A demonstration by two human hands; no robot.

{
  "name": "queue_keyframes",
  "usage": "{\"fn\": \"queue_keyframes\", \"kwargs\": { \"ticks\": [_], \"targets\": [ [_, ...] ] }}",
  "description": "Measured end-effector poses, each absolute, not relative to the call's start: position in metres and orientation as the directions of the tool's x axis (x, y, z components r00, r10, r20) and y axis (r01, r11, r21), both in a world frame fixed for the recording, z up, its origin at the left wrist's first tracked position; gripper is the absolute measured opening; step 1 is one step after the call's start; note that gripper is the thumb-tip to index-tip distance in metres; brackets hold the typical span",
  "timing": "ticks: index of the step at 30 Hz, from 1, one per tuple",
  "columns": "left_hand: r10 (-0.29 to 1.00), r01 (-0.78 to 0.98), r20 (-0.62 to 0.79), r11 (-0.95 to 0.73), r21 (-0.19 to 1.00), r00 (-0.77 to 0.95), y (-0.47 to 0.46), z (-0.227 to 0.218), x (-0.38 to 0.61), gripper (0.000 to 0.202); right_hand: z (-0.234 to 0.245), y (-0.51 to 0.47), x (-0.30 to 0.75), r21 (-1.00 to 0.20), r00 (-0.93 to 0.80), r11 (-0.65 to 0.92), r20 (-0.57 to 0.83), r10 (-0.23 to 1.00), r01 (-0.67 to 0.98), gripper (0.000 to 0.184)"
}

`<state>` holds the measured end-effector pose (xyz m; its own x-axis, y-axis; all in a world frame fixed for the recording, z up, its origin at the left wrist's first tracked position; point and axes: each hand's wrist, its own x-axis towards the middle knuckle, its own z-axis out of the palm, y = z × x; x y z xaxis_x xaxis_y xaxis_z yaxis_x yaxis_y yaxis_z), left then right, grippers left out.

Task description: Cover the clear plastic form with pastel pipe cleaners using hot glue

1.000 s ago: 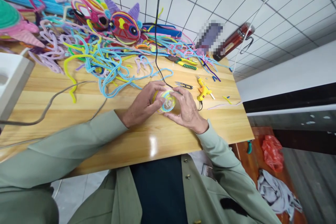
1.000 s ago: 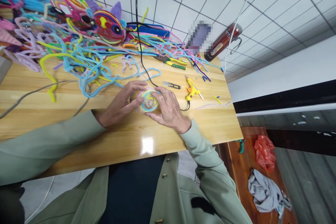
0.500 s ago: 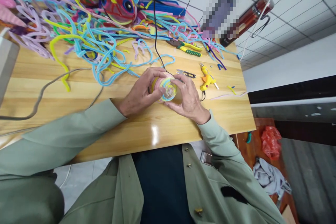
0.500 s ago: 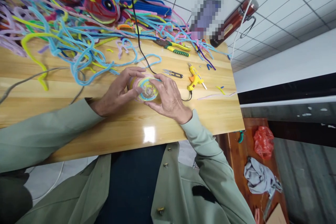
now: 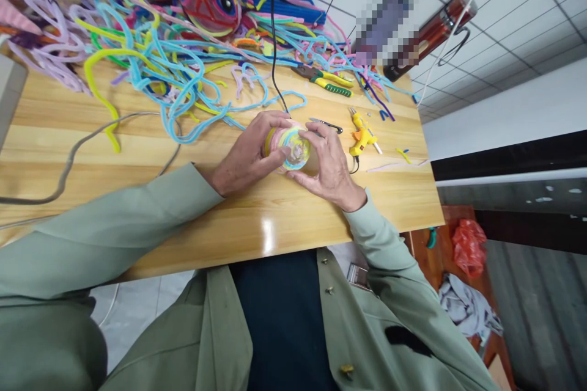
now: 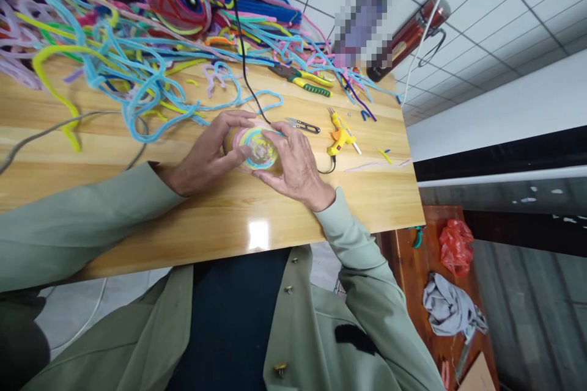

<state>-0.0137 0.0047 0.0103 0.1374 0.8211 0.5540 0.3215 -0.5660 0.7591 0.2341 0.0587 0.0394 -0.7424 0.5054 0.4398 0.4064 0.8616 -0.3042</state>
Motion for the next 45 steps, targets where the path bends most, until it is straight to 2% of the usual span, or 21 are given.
{"fn": "queue_keyframes", "kwargs": {
  "ticks": [9, 13, 20, 26, 39, 45],
  "targets": [
    [0.821, 0.325, 0.557, -0.564, 0.759, 0.124, 0.006, 0.007, -0.012, 0.049, 0.039, 0.066, 0.230, -0.327, -0.741, 0.867, 0.457, 0.493, 0.375, 0.078],
    [0.818, 0.333, 0.563, -0.567, 0.754, 0.118, 0.008, 0.006, -0.013, 0.048, 0.040, 0.066, 0.228, -0.298, -0.737, 0.889, 0.499, 0.455, 0.347, 0.075],
    [0.834, 0.414, 0.541, -0.532, 0.738, 0.109, 0.007, 0.004, -0.014, 0.059, 0.035, 0.070, 0.230, -0.296, -0.727, 0.872, 0.482, 0.489, 0.391, 0.073],
    [0.828, 0.375, 0.553, -0.545, 0.750, 0.097, 0.008, 0.002, -0.012, 0.045, 0.034, 0.069, 0.230, -0.329, -0.707, 0.869, 0.509, 0.492, 0.369, 0.071],
    [0.798, 0.383, 0.594, -0.583, 0.717, 0.103, 0.010, -0.001, -0.013, 0.049, 0.032, 0.072, 0.234, -0.354, -0.705, 0.876, 0.526, 0.475, 0.327, 0.074],
    [0.762, 0.469, 0.633, -0.613, 0.636, 0.138, 0.010, 0.004, -0.012, 0.046, 0.029, 0.074, 0.235, -0.355, -0.685, 0.888, 0.571, 0.452, 0.291, 0.076]
  ]
}}
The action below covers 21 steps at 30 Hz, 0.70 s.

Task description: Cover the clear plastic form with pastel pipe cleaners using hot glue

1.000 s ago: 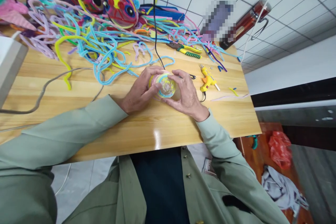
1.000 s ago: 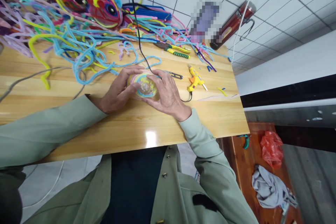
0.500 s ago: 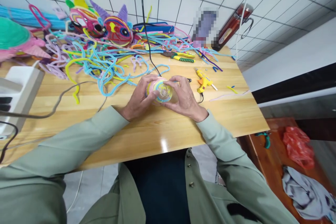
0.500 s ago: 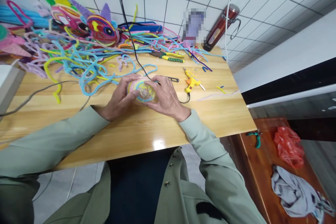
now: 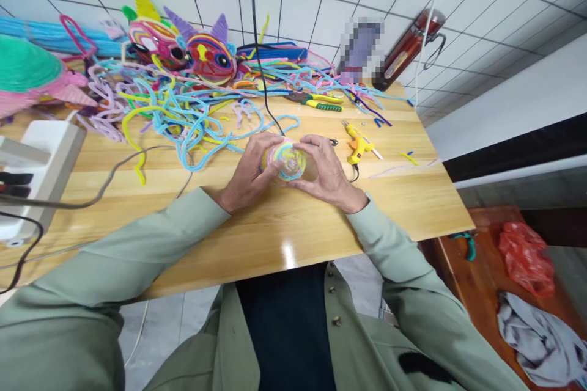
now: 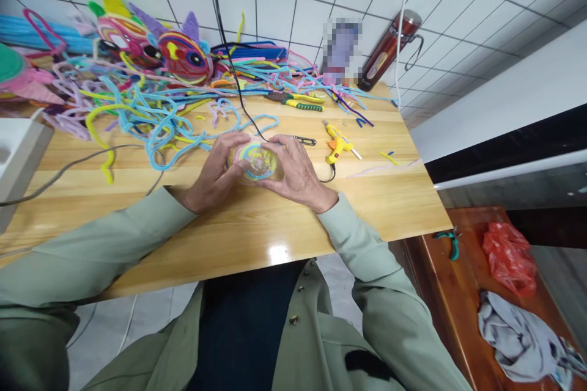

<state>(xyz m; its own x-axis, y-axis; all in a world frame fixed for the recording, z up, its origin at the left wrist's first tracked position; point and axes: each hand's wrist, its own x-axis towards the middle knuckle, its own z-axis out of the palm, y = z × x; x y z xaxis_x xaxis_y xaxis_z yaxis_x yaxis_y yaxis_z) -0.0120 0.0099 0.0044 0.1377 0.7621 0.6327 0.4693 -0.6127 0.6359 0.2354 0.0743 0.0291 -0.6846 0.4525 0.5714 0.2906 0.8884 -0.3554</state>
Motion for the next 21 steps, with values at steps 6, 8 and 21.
{"fn": "queue_keyframes", "kwargs": {
  "ticks": [6, 8, 21],
  "targets": [
    [0.710, 0.485, 0.681, -0.667, 0.565, 0.183, 0.011, 0.008, -0.013, 0.040, 0.030, 0.072, 0.238, -0.413, -0.704, 0.853, 0.500, 0.505, 0.319, 0.077],
    [0.704, 0.492, 0.688, -0.669, 0.557, 0.179, 0.010, 0.009, -0.014, 0.039, 0.029, 0.070, 0.238, -0.424, -0.699, 0.847, 0.498, 0.513, 0.320, 0.077],
    [0.803, 0.422, 0.581, -0.576, 0.700, 0.133, -0.005, 0.007, -0.013, 0.053, 0.031, 0.064, 0.243, -0.461, -0.703, 0.827, 0.468, 0.536, 0.323, 0.072]
  ]
}}
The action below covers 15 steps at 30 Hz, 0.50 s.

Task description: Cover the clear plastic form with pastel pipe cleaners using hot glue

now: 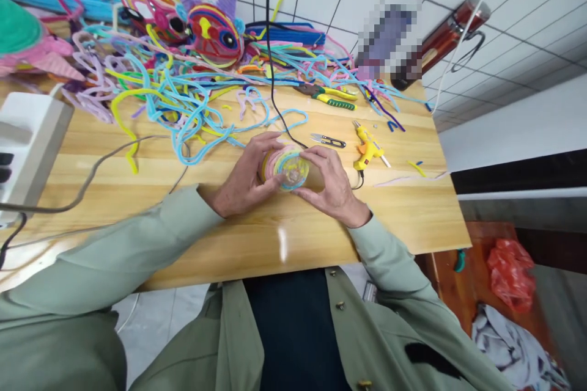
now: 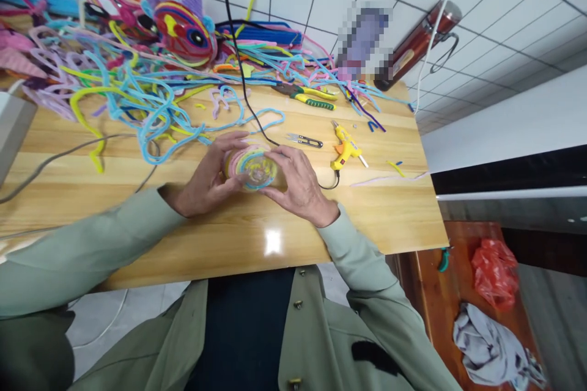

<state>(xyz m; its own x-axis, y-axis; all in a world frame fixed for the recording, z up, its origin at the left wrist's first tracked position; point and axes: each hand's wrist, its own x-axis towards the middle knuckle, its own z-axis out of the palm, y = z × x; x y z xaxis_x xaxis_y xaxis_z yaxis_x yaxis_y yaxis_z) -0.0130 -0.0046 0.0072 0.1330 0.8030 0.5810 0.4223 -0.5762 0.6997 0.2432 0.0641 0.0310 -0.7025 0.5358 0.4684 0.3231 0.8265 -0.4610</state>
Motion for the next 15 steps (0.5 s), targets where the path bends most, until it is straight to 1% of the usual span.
{"fn": "queue_keyframes", "kwargs": {
  "ticks": [3, 8, 12, 15],
  "targets": [
    [0.815, 0.378, 0.562, -0.568, 0.731, 0.138, -0.0049, 0.0067, -0.0124, 0.054, 0.0325, 0.0630, 0.2440, -0.449, -0.703, 0.838, 0.485, 0.520, 0.310, 0.073],
    [0.808, 0.403, 0.570, -0.576, 0.711, 0.150, -0.0057, 0.0086, -0.0135, 0.060, 0.0316, 0.0623, 0.2437, -0.448, -0.676, 0.853, 0.544, 0.497, 0.266, 0.074],
    [0.811, 0.381, 0.567, -0.576, 0.724, 0.149, -0.0056, 0.0087, -0.0150, 0.058, 0.0308, 0.0612, 0.2450, -0.470, -0.685, 0.832, 0.503, 0.527, 0.295, 0.072],
    [0.829, 0.336, 0.540, -0.554, 0.762, 0.143, -0.0055, 0.0082, -0.0162, 0.054, 0.0318, 0.0602, 0.2462, -0.493, -0.698, 0.823, 0.484, 0.528, 0.282, 0.074]
  ]
}}
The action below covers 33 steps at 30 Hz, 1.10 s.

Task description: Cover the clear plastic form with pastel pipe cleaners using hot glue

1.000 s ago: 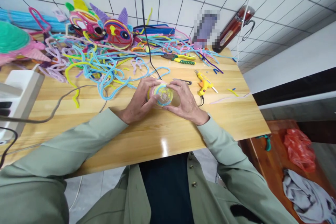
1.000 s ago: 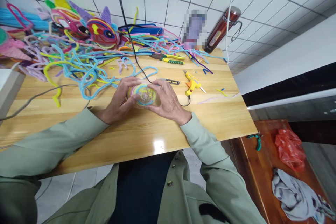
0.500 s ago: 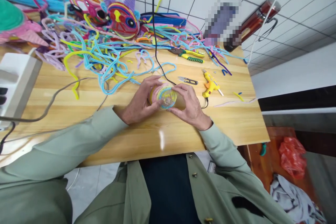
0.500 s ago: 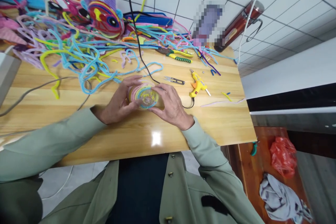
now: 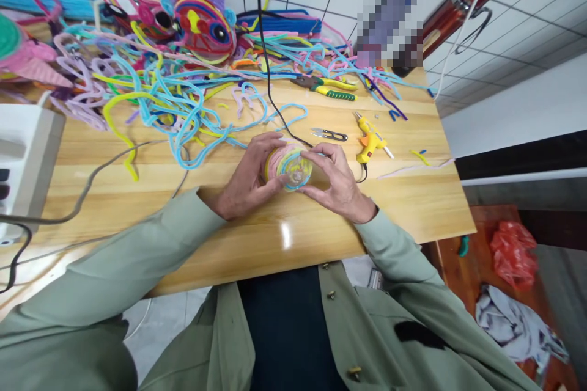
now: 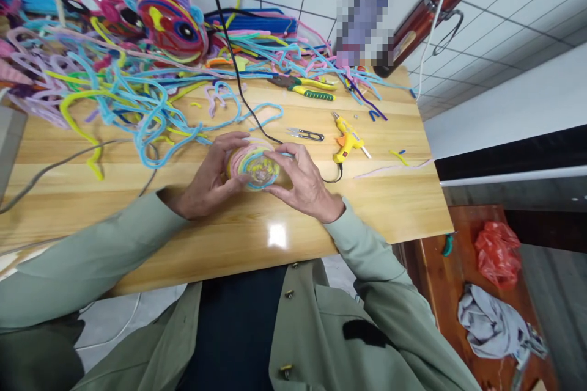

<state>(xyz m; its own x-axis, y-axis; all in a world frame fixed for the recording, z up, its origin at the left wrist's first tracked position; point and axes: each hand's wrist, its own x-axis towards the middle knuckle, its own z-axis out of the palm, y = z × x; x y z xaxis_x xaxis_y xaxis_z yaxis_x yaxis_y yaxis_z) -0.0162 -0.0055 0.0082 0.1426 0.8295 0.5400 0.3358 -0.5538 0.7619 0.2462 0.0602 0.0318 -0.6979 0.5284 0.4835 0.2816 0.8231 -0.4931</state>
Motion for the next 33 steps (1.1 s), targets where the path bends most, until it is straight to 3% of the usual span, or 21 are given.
{"fn": "queue_keyframes", "kwargs": {
  "ticks": [7, 12, 22, 27, 33],
  "targets": [
    [0.882, 0.214, 0.458, -0.472, 0.855, 0.112, -0.007, 0.012, -0.012, 0.041, 0.033, 0.062, 0.248, -0.463, -0.722, 0.837, 0.467, 0.510, 0.292, 0.076],
    [0.890, 0.284, 0.440, -0.455, 0.844, 0.117, -0.007, 0.011, -0.013, 0.049, 0.030, 0.065, 0.248, -0.492, -0.727, 0.802, 0.405, 0.555, 0.338, 0.072],
    [0.868, 0.404, 0.476, -0.489, 0.773, 0.139, -0.002, 0.009, -0.020, 0.058, 0.030, 0.068, 0.243, -0.527, -0.716, 0.798, 0.432, 0.548, 0.292, 0.072],
    [0.896, 0.416, 0.428, -0.437, 0.797, 0.121, 0.003, 0.007, -0.021, 0.069, 0.023, 0.073, 0.241, -0.571, -0.713, 0.768, 0.406, 0.572, 0.290, 0.071],
    [0.912, 0.432, 0.380, -0.408, 0.804, 0.155, 0.003, 0.012, -0.029, 0.083, 0.008, 0.078, 0.234, -0.562, -0.683, 0.797, 0.494, 0.538, 0.220, 0.069]
  ]
}}
